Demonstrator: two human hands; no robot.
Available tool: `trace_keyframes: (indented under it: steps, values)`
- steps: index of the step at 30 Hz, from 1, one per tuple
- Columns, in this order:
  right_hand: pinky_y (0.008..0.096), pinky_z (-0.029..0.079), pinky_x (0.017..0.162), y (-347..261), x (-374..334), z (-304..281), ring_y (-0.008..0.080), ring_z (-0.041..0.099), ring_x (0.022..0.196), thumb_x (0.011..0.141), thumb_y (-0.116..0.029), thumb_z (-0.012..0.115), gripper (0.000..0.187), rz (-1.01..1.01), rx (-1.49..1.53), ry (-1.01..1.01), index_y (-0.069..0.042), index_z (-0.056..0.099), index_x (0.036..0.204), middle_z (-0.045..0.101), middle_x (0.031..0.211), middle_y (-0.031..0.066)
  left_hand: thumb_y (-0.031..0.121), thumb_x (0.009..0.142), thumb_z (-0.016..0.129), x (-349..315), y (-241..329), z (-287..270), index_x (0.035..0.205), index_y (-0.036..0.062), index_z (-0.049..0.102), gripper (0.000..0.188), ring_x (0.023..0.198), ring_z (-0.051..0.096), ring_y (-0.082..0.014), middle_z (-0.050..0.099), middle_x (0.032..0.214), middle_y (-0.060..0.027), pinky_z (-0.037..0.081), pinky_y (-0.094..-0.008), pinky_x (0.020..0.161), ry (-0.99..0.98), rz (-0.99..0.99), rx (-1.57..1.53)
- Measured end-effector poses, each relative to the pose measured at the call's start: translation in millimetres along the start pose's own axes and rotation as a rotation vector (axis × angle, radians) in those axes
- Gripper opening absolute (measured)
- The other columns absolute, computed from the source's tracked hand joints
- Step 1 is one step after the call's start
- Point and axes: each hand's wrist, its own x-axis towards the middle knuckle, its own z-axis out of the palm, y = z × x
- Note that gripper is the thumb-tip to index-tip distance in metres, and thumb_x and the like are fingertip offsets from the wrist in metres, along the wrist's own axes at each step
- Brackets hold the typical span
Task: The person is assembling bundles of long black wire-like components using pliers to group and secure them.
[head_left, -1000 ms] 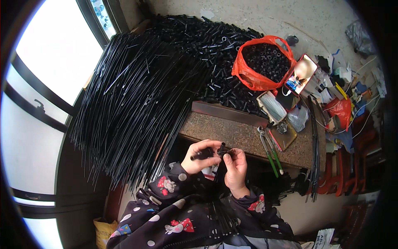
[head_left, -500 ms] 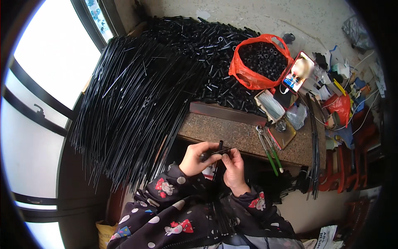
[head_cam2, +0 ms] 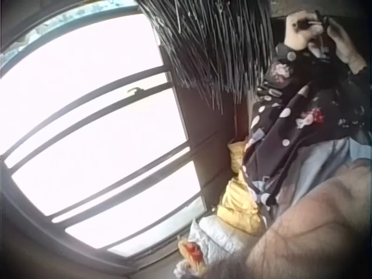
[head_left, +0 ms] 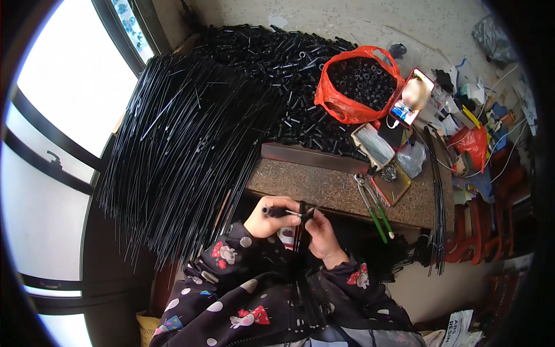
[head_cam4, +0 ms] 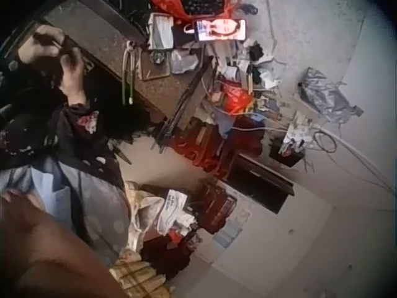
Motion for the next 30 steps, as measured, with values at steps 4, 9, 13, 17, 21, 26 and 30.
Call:
trace_keyframes:
  steps: [4,9,13,17,21,26,30]
  values:
    - [0.0310,0.049,0.078,-9,-9,10,0.0176,0.060,0.084,0.086,-0.022,0.059,0.029,0.095,0.098,-0.165,-0.003,0.053,0.107,0.060,0.096,0.0064,0.000,0.075,0.066,-3,0,-3,0.086,-0.0052,0.060,0.013,0.061,0.060,-0.0194,0.055,0.078,-0.0087,0.048,-0.0284,0.054,-0.074,-0.193,-0.363]
    - [0.0381,0.050,0.078,-7,2,-3,0.0233,0.061,0.079,0.085,-0.022,0.060,0.026,0.297,0.229,-0.248,-0.003,0.056,0.101,0.062,0.086,0.0133,0.000,0.074,0.067,2,-4,-16,0.083,-0.0039,0.060,0.011,0.069,0.061,-0.0194,0.058,0.084,-0.0096,0.048,-0.0288,0.064,-0.139,-0.102,-0.149]
    - [0.0408,0.049,0.081,-8,-1,-1,0.0240,0.061,0.080,0.081,-0.019,0.064,0.025,0.397,0.338,-0.324,-0.003,0.057,0.099,0.062,0.088,0.0134,0.003,0.073,0.070,6,-13,-23,0.085,-0.0027,0.063,0.016,0.081,0.058,-0.0151,0.060,0.083,-0.0069,0.045,-0.0268,0.073,-0.305,-0.042,-0.155]
    - [0.0448,0.048,0.084,-10,2,-2,0.0238,0.061,0.083,0.078,-0.018,0.067,0.030,0.418,0.366,-0.308,-0.002,0.058,0.102,0.062,0.089,0.0115,0.007,0.071,0.072,9,-9,-26,0.079,-0.0024,0.063,0.016,0.076,0.058,-0.0171,0.060,0.080,-0.0076,0.045,-0.0279,0.070,-0.293,-0.042,-0.133]
    - [0.0457,0.047,0.085,-12,-7,4,0.0236,0.061,0.084,0.077,-0.021,0.068,0.032,0.403,0.185,-0.378,-0.002,0.058,0.101,0.063,0.088,0.0104,0.010,0.070,0.073,18,-12,-23,0.077,-0.0020,0.062,0.017,0.075,0.058,-0.0193,0.061,0.080,-0.0093,0.046,-0.0306,0.069,-0.571,0.077,-0.408]
    - [0.0319,0.048,0.070,-10,-13,14,0.0186,0.058,0.074,0.082,-0.021,0.064,0.024,0.061,0.106,-0.054,-0.003,0.056,0.096,0.061,0.083,0.0091,0.022,0.086,0.058,22,10,-15,0.109,0.0001,0.058,0.031,0.100,0.055,-0.0211,0.059,0.107,-0.0101,0.041,-0.0331,0.089,-0.019,-0.008,-0.053]
    - [0.0261,0.046,0.073,3,-13,13,0.0113,0.057,0.077,0.084,-0.015,0.062,0.018,-0.087,-0.030,0.050,-0.005,0.055,0.097,0.061,0.087,0.0032,0.035,0.094,0.039,40,33,3,0.121,0.0008,0.049,0.045,0.111,0.048,-0.0187,0.054,0.119,-0.0112,0.036,-0.0307,0.095,-0.174,0.078,0.168]
